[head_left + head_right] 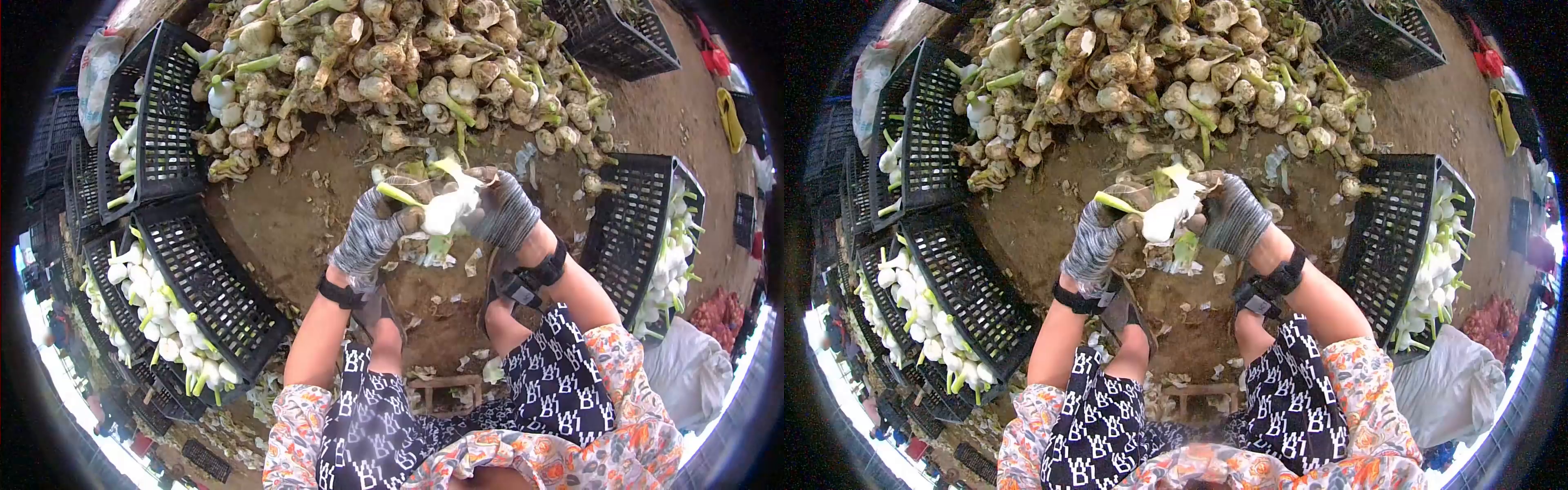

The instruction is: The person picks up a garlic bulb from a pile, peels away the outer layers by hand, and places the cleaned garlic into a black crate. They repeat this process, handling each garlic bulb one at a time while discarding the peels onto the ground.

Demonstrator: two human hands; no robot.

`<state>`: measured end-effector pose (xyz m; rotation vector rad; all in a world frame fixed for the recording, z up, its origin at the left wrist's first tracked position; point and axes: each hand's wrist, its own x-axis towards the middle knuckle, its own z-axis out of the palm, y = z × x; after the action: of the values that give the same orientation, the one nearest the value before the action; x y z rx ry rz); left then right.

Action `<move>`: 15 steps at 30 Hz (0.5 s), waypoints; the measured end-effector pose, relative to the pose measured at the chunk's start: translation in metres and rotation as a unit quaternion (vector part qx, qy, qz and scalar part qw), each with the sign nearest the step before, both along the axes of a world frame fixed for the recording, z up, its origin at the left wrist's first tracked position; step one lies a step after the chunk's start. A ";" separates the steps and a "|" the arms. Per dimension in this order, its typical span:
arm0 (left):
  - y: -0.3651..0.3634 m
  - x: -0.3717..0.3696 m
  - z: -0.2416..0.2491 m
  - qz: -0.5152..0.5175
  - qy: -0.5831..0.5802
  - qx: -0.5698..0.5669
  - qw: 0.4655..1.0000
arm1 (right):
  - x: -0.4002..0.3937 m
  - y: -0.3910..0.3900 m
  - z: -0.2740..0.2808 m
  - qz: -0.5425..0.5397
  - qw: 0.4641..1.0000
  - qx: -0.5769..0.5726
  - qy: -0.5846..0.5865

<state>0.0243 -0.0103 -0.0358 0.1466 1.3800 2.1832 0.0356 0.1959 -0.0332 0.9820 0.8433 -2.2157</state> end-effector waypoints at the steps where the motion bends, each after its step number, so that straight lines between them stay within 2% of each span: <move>1: 0.002 -0.001 -0.004 -0.004 0.002 0.055 0.998 | 0.004 0.001 -0.009 0.012 1.000 -0.006 0.013; 3: 0.008 -0.001 -0.012 -0.012 0.008 0.165 0.986 | 0.013 0.002 -0.028 0.035 0.998 -0.019 0.038; 4: 0.013 -0.002 -0.011 -0.045 -0.020 0.246 0.968 | 0.011 -0.001 -0.036 0.046 0.996 -0.073 0.013; 5: 0.017 0.002 -0.011 0.006 -0.072 0.206 0.976 | 0.015 0.003 -0.037 0.127 0.970 0.027 0.204; 6: 0.019 0.008 -0.011 0.057 -0.123 0.165 0.977 | 0.018 0.007 -0.039 0.160 0.903 0.153 0.369; 7: 0.020 0.011 -0.012 0.109 -0.175 0.123 0.971 | 0.021 0.006 -0.012 0.201 0.826 0.226 0.475; 8: 0.020 0.010 -0.016 0.124 -0.273 0.225 0.927 | 0.024 0.005 0.015 0.215 0.734 0.303 0.569; 9: 0.018 0.011 -0.019 0.131 -0.276 0.218 0.927 | 0.022 0.007 0.031 0.183 0.839 0.219 0.463; 10: 0.016 0.013 -0.022 0.137 -0.280 0.211 0.926 | 0.021 0.009 0.047 0.115 0.922 0.135 0.343; 11: 0.014 0.014 -0.026 0.143 -0.284 0.204 0.926 | 0.021 0.020 0.057 0.026 0.973 0.069 0.219; 12: 0.009 0.014 -0.032 0.139 -0.345 0.227 0.900 | 0.020 0.029 0.061 -0.065 0.994 0.002 0.091; 13: 0.009 0.015 -0.036 0.150 -0.359 0.230 0.892 | 0.018 0.035 0.051 0.074 0.972 0.076 0.209; 14: 0.008 0.016 -0.038 0.160 -0.373 0.232 0.884 | 0.014 0.038 0.033 0.209 0.913 0.147 0.317; 15: 0.008 0.017 -0.039 0.171 -0.387 0.234 0.875 | 0.014 0.039 0.019 0.346 0.785 0.326 0.398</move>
<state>0.0408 -0.0023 -0.0752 -0.7748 0.4341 2.4013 0.0499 0.2345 -0.0147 -0.1561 2.0468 -1.6066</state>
